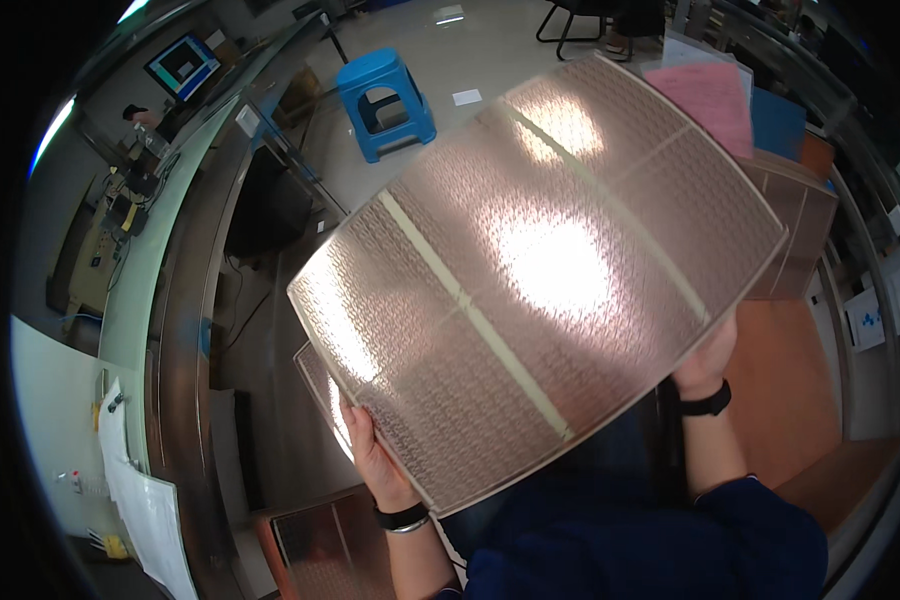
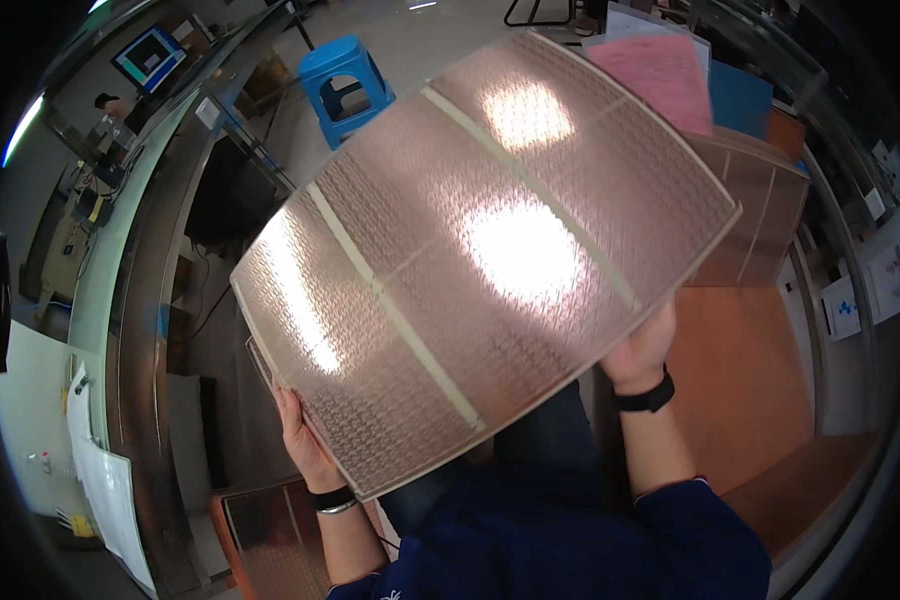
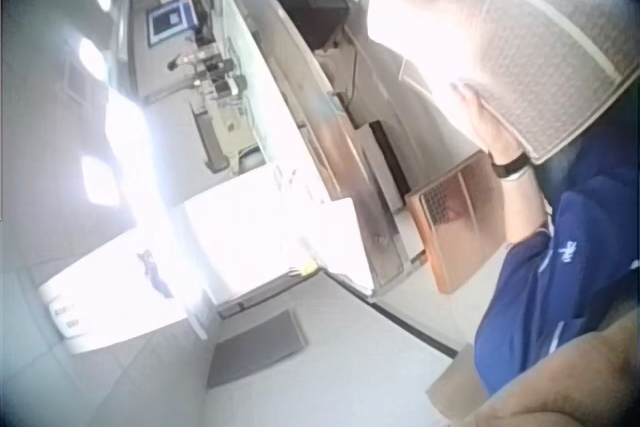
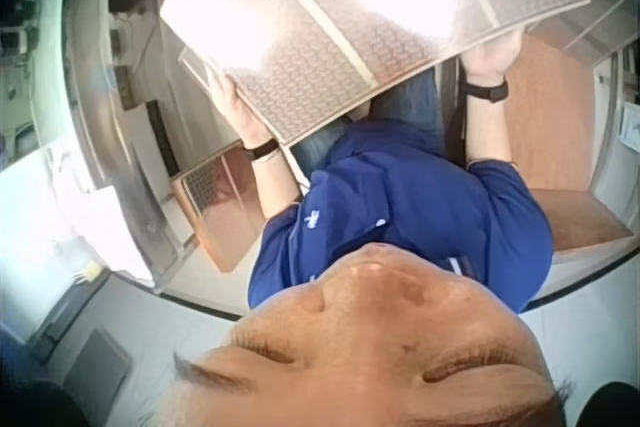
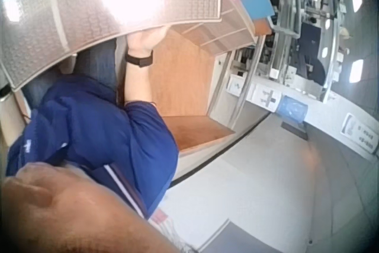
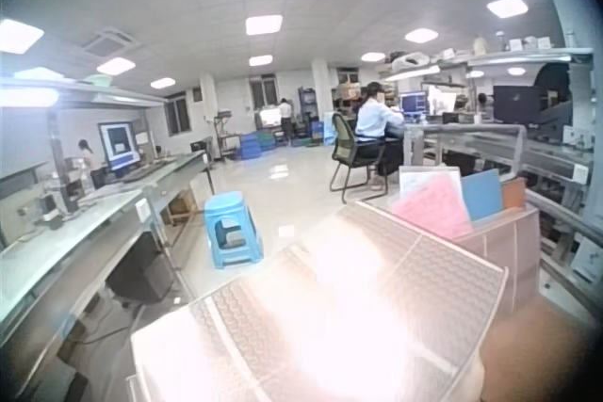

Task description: The person is inspecting and manipulating several copper-colored circuit board panels, rotating them to check both sides.

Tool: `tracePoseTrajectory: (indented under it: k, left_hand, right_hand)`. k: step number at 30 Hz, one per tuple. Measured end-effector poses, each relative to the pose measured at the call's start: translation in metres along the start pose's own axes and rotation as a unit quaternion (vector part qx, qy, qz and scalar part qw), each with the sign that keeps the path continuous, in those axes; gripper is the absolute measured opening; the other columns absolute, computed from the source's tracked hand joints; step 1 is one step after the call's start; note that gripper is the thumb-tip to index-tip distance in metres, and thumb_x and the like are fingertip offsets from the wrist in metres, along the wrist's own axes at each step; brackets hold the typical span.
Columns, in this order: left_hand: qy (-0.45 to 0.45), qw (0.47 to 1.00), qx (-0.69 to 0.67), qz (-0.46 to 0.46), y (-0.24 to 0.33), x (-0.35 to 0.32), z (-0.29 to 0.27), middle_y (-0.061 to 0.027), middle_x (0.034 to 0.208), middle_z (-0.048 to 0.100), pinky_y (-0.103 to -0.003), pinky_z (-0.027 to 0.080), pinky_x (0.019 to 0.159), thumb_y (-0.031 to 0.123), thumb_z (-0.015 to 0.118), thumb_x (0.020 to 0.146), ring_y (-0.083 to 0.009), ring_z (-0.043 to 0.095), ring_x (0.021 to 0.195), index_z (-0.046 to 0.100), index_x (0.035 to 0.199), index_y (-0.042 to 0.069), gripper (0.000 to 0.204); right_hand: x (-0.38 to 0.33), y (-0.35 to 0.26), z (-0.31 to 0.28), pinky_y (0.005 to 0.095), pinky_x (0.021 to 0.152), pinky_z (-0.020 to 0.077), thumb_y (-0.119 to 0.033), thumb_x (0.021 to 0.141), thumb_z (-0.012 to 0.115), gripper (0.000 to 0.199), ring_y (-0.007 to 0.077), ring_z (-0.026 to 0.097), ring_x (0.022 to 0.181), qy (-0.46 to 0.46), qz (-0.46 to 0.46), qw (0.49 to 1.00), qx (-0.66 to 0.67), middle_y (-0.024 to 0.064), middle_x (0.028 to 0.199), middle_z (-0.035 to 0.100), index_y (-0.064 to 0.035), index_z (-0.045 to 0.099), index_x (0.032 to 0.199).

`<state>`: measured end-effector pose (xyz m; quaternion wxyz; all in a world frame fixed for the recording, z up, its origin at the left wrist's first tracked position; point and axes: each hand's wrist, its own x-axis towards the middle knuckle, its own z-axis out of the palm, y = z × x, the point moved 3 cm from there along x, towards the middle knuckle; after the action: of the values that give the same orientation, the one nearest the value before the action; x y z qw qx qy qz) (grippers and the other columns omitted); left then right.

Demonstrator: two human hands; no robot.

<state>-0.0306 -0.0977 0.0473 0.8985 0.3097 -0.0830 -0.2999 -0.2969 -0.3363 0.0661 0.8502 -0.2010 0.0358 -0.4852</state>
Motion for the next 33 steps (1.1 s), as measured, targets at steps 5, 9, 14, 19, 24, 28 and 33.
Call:
tracePoseTrajectory:
  k: [5, 9, 14, 19, 24, 28, 33]
  left_hand:
    - [-0.02, 0.999, 0.024, -0.004, -0.035, -0.011, 0.024, -0.0083, 0.119, 0.051, -0.032, 0.046, 0.087, 0.011, 0.043, 0.094, -0.0175, 0.053, 0.103, 0.031, 0.132, 0.009, 0.04]
    - [-0.153, 0.973, 0.091, -0.15, -0.056, -0.021, 0.024, -0.0131, 0.122, 0.049, -0.034, 0.05, 0.082, 0.013, 0.046, 0.093, -0.0214, 0.054, 0.105, 0.035, 0.13, 0.005, 0.04]
    - [-0.142, 0.965, 0.198, -0.094, -0.045, -0.01, 0.033, -0.0162, 0.13, 0.044, -0.038, 0.049, 0.087, 0.017, 0.048, 0.093, -0.0283, 0.05, 0.113, 0.037, 0.131, 0.005, 0.042]
    - [-0.092, 0.966, 0.234, -0.06, -0.036, 0.0, 0.019, -0.0134, 0.126, 0.048, -0.034, 0.049, 0.085, 0.014, 0.046, 0.093, -0.0239, 0.053, 0.107, 0.046, 0.121, 0.004, 0.029]
    - [-0.057, 0.967, 0.244, -0.051, -0.031, 0.005, 0.01, -0.0126, 0.12, 0.052, -0.031, 0.05, 0.083, 0.013, 0.047, 0.092, -0.0203, 0.056, 0.103, 0.049, 0.117, 0.004, 0.026]
    - [-0.041, 0.971, 0.232, -0.047, -0.028, 0.007, -0.003, -0.0134, 0.118, 0.053, -0.031, 0.05, 0.082, 0.013, 0.048, 0.092, -0.0201, 0.057, 0.1, 0.049, 0.116, 0.003, 0.026]
    - [-0.011, 0.971, 0.235, -0.043, -0.023, 0.005, -0.012, -0.0127, 0.113, 0.055, -0.03, 0.051, 0.081, 0.013, 0.049, 0.092, -0.019, 0.058, 0.096, 0.049, 0.115, 0.002, 0.025]
  right_hand:
    - [-0.023, 0.01, 0.004, 0.0366, 0.098, 0.0376, -0.019, 0.094, 0.045, 0.041, 0.0224, 0.047, 0.115, 0.047, -0.083, 0.984, -0.153, 0.0112, 0.127, 0.047, -0.0037, 0.037, 0.131]
    - [-0.024, -0.066, -0.01, 0.0333, 0.097, 0.0387, -0.006, 0.089, 0.048, 0.043, 0.0183, 0.049, 0.11, 0.116, -0.2, 0.943, -0.24, 0.0103, 0.122, 0.05, -0.0017, 0.038, 0.13]
    - [-0.063, -0.202, -0.044, 0.029, 0.091, 0.0424, -0.008, 0.091, 0.048, 0.036, 0.0165, 0.052, 0.105, 0.202, -0.346, 0.852, -0.338, 0.011, 0.115, 0.054, 0.0017, 0.043, 0.125]
    - [-0.132, -0.306, -0.072, 0.0302, 0.089, 0.0438, -0.008, 0.092, 0.047, 0.033, 0.0183, 0.052, 0.105, 0.261, -0.327, 0.839, -0.348, 0.0121, 0.115, 0.054, 0.0025, 0.044, 0.123]
    - [-0.16, -0.329, -0.123, 0.0344, 0.087, 0.0449, -0.01, 0.092, 0.047, 0.033, 0.0221, 0.052, 0.106, 0.483, -0.336, 0.699, -0.407, 0.0131, 0.116, 0.053, 0.0016, 0.045, 0.122]
    - [-0.174, -0.363, -0.212, 0.0362, 0.088, 0.044, -0.011, 0.091, 0.046, 0.032, 0.0233, 0.051, 0.107, 0.491, -0.283, 0.729, -0.384, 0.0119, 0.118, 0.052, 0.0005, 0.046, 0.121]
    - [-0.106, -0.304, -0.176, 0.0416, 0.092, 0.0402, -0.036, 0.09, 0.051, 0.051, 0.0236, 0.043, 0.118, 0.498, -0.252, 0.741, -0.373, 0.0092, 0.127, 0.045, -0.0071, 0.038, 0.13]
